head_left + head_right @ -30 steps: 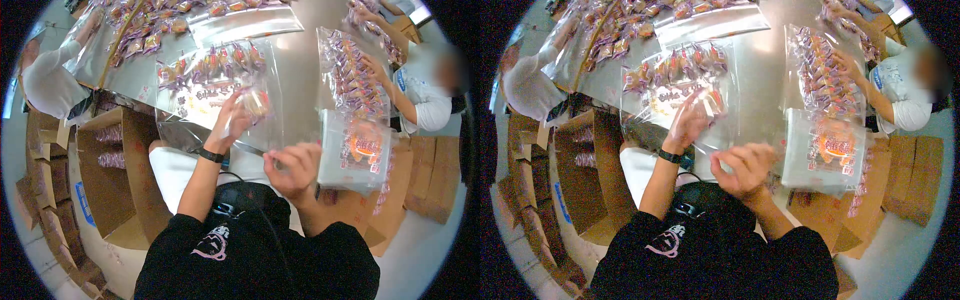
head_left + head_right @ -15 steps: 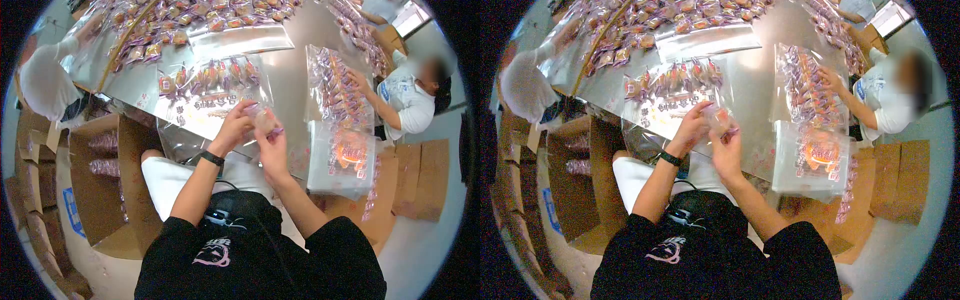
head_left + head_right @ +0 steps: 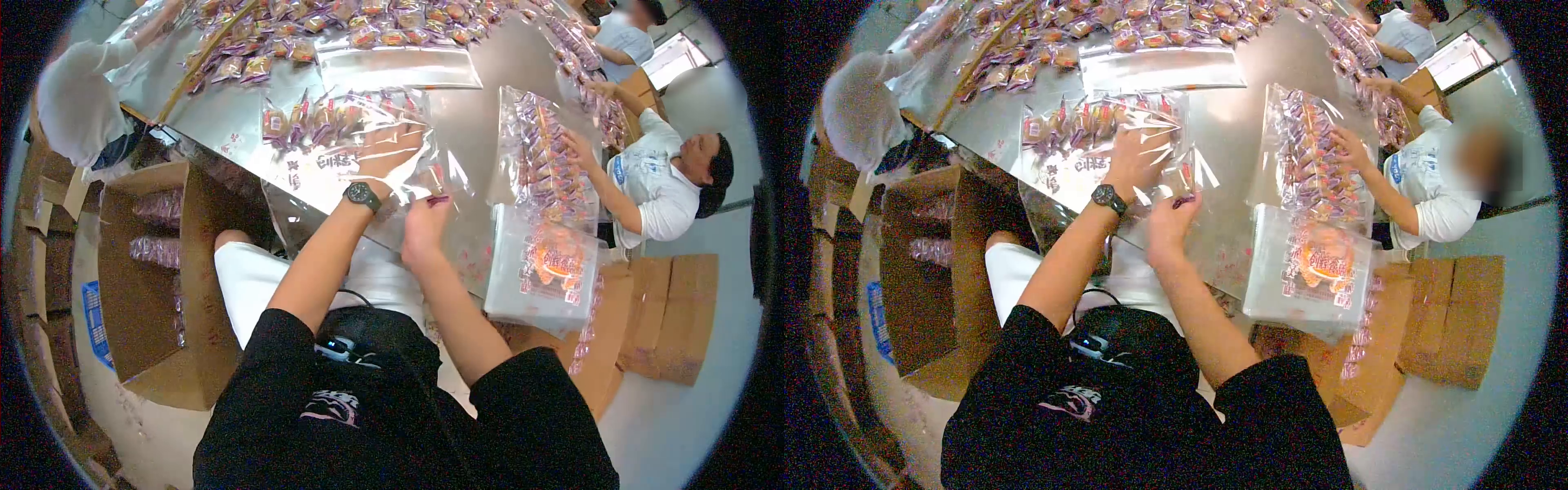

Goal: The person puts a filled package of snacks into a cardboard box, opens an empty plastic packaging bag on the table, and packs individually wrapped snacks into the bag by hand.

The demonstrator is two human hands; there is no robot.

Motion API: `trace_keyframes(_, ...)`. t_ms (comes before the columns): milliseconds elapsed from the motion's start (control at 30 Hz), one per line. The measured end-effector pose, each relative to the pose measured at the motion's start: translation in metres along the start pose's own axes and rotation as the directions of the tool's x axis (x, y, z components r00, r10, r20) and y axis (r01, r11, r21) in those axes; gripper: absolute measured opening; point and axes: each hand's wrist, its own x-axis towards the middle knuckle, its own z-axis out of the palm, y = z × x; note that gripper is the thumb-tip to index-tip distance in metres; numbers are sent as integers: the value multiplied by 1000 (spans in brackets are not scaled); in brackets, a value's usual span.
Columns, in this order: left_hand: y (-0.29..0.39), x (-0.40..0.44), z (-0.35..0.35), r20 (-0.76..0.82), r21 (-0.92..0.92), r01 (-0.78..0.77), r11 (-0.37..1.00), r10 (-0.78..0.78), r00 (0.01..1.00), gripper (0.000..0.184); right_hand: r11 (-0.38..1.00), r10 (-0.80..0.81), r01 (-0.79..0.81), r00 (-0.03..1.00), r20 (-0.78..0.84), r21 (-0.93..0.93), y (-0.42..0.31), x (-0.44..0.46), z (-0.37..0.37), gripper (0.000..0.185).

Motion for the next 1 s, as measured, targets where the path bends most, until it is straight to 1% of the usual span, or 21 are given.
trace_keyframes(33, -2, 1, 2, -421, 201, -158, 967, 231, 877, 38, 975, -179, 177, 984, -3, -136, -4, 1, 4, 48)
trace_keyframes(67, -3, 9, 5, -236, 246, -3, 969, 63, 970, 40, 857, -395, 397, 916, 74, -330, -10, 3, 0, 48)
trace_keyframes(133, -10, 7, 8, -265, 270, -54, 961, 128, 956, 42, 391, -669, 696, 665, 334, -602, -25, -3, -22, 50)
trace_keyframes(167, -12, 10, 10, -252, 305, -55, 951, 136, 958, 44, 491, -637, 696, 697, 330, -523, -20, 0, -24, 52)
trace_keyframes(233, -12, 16, 16, -221, 363, -58, 930, 146, 964, 48, 800, -419, 477, 878, 230, -364, -25, -4, -18, 46)
trace_keyframes(267, -11, 16, 19, -259, 364, -49, 930, 152, 954, 44, 906, -286, 332, 937, 199, -262, -27, -3, -15, 43)
trace_keyframes(300, -12, 18, 21, -299, 366, -42, 930, 160, 941, 41, 999, -40, 38, 984, 173, 10, -21, 8, -13, 39)
trace_keyframes(333, -12, 19, 23, -336, 368, -32, 929, 165, 927, 40, 923, 209, -267, 953, 221, 277, -8, 21, -12, 35)
trace_keyframes(367, -4, 27, 12, -186, 360, 72, 930, -5, 983, 45, 687, 412, -527, 849, 330, 500, -7, 29, -6, 32)
trace_keyframes(467, -10, 38, 13, -141, 269, 70, 961, -32, 989, 47, 854, 179, -250, 965, 194, 456, -11, 40, 11, 27)
trace_keyframes(500, -41, 52, 52, -197, -2, -24, 1000, 23, 980, 46, 869, 115, -141, 990, 84, 474, -2, 40, 17, 38)
trace_keyframes(600, -23, 49, 39, -308, -13, 103, 995, -102, 946, 33, 958, -75, 87, 996, -52, 273, 0, 47, 36, 48)
trace_keyframes(633, -1, 45, 6, -91, 77, 230, 970, -223, 971, 27, 976, -71, 80, 996, -53, 202, 5, 49, 37, 50)
trace_keyframes(733, -26, 61, 45, -377, 376, 94, 922, 60, 924, 23, 998, -62, 62, 998, -6, 15, -2, 65, 46, 54)
trace_keyframes(767, -26, 63, 43, -321, 336, 87, 938, 27, 947, 21, 998, -34, 35, 999, 29, -47, -16, 62, 45, 55)
trace_keyframes(800, -27, 65, 41, -342, 333, 49, 942, 72, 937, 21, 994, 4, 2, 998, 60, -110, -24, 59, 44, 56)
trace_keyframes(867, -33, 63, 37, -377, 333, -22, 943, 154, 913, 20, 969, -205, 202, 979, -8, -141, 3, 80, 49, 55)
trace_keyframes(900, -35, 68, 40, -375, 423, 4, 906, 171, 911, 20, 942, -304, 295, 952, -35, -158, 22, 93, 53, 55)
trace_keyframes(933, -34, 68, 33, -330, 419, 13, 908, 139, 934, 21, 906, -399, 384, 915, -56, -175, 31, 100, 58, 55)
trace_keyframes(967, -30, 67, 23, -288, 417, 19, 909, 112, 951, 22, 846, -533, 532, 844, -58, -36, 26, 101, 57, 54)
trace_keyframes(1000, -26, 65, 16, -246, 411, 24, 911, 86, 966, 24, 850, -509, 495, 860, -42, -181, 22, 99, 58, 53)
